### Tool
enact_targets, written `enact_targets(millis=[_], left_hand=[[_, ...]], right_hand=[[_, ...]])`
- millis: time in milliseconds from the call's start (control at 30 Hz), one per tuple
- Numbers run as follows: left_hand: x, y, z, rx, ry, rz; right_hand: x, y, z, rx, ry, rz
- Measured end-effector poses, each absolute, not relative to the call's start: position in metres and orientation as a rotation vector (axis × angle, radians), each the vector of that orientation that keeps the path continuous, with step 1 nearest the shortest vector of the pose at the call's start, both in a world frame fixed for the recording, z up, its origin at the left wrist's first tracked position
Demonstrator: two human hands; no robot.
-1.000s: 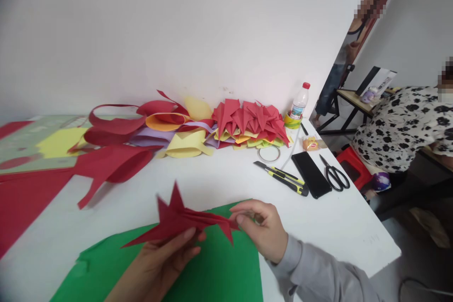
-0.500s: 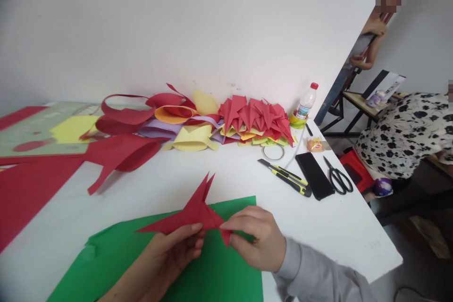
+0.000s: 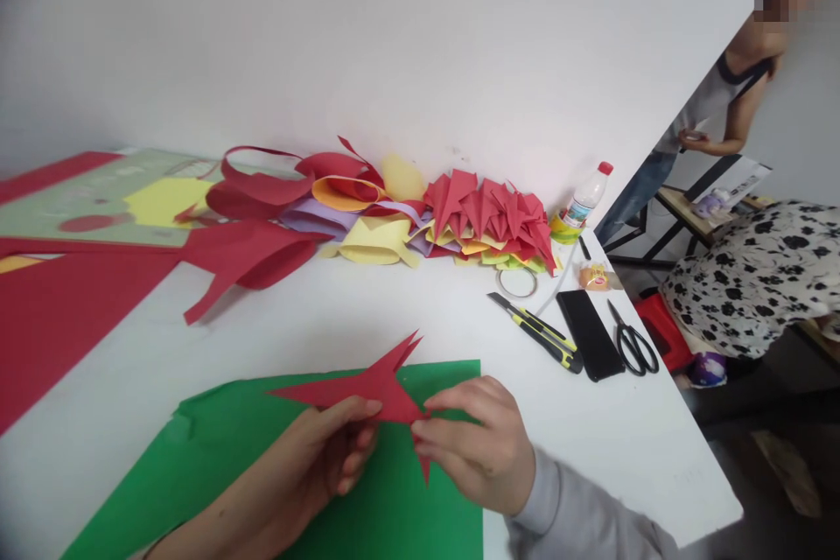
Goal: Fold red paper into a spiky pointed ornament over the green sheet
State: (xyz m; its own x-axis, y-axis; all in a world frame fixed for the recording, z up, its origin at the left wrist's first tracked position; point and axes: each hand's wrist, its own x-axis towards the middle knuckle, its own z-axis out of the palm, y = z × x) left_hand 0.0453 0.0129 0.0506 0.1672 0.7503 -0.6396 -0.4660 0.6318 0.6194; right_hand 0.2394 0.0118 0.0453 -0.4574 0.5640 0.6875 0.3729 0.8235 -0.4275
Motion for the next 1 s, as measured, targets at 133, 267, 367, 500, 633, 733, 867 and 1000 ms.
enact_targets(millis=[133, 267, 367, 500, 633, 733, 867, 1000], left_hand=[[0.0463, 0.0132, 0.0539, 0.320, 1.150, 0.857], [0.0456, 0.0127, 0.0542, 0.341, 1.144, 0.847], [0.0448, 0.0112, 0.0526, 0.360, 1.144, 0.853], [0.0454, 0.0103, 0.0518, 0.369, 1.145, 0.858], [0.0468, 0.0110, 0.0512, 0.382, 1.134, 0.871], [0.0477, 0.0109, 0.0503, 0.402, 1.132, 0.879], [0.0481, 0.0088, 0.0504, 0.420, 1.134, 0.889], [0.0479, 0.0071, 0.0517, 0.431, 1.134, 0.890]], right_hand=[[0.2363, 0.0137, 0.0454, -0.708, -2.104, 0.258], [0.2343, 0.0141, 0.0453, -0.740, -2.066, 0.277], [0.2337, 0.0136, 0.0447, -0.769, -2.037, 0.325], [0.2329, 0.0128, 0.0436, -0.802, -2.051, 0.303], [0.2328, 0.0121, 0.0408, -0.833, -2.061, 0.272], [0.2330, 0.0122, 0.0388, -0.855, -2.055, 0.242], [0.2327, 0.0126, 0.0388, -0.859, -2.061, 0.208], [0.2323, 0.0128, 0.0393, -0.867, -2.061, 0.204]])
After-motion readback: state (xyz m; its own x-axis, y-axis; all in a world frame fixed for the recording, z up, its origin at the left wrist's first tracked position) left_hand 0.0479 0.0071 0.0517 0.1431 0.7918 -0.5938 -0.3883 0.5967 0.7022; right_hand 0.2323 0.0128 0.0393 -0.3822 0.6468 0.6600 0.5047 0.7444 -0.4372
